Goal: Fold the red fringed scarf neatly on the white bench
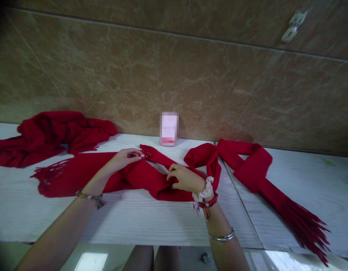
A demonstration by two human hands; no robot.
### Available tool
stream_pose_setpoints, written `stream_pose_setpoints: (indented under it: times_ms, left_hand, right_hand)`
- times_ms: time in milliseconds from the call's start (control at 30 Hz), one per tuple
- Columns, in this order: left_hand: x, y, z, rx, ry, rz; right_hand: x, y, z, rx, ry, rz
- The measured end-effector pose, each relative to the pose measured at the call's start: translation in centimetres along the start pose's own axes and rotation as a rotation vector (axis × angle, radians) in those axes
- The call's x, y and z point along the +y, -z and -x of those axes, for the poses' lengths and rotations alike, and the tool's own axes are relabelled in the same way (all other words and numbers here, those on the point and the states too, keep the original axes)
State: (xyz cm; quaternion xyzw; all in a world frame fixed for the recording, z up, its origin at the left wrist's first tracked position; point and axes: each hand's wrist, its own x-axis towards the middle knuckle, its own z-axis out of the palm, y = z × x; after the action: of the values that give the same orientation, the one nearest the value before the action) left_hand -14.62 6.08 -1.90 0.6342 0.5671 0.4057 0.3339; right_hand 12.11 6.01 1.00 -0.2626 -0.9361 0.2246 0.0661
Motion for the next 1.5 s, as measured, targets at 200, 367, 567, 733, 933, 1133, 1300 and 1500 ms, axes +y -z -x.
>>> stream_pose_setpoints:
  times_ms: [200,367,567,733,933,1133,1300,1500]
  left_hand:
    - [0.5,0.6,0.0,0.188,0.008,0.014]
    - [1.5,1.5,0.3,0.485,-0.103,0.15]
    - [1.6,2.2,1.0,-0.064,0.005,0.098]
    - [0.6,1.3,0.7,-0.132,0.157,-0.04]
    - [0.6,0.6,0.5,-0.233,0.07,-0.141]
    - [1.0,0.5,0.8,-0.309,0.153,-0.039]
    - [1.1,0.4,0.8,-0.248,0.123,0.061]
    - [1.0,0.3,0.7,-0.193,0.107,0.083]
  right_hand:
    - [-0.5,0.0,-0.4,0.346,0.128,0.001]
    - [-1.2,0.3,0.2,0.949,0.168,-0.026]
    - [-1.7,0.7,0.6,0.425,0.15,-0.111]
    - [-1.1,1.6,0.9,-0.132,0.202,-0.248]
    - [-0.7,1.7,0.8,0.214,0.038,-0.231]
    - [-0.2,-0.8,-0.7,0.357,-0.103,0.075]
    - [0.0,-1.6,-1.1,0.281,-0.033,0.265]
    - [0.0,-1.4,-0.9,0.29,-0.02,0.322]
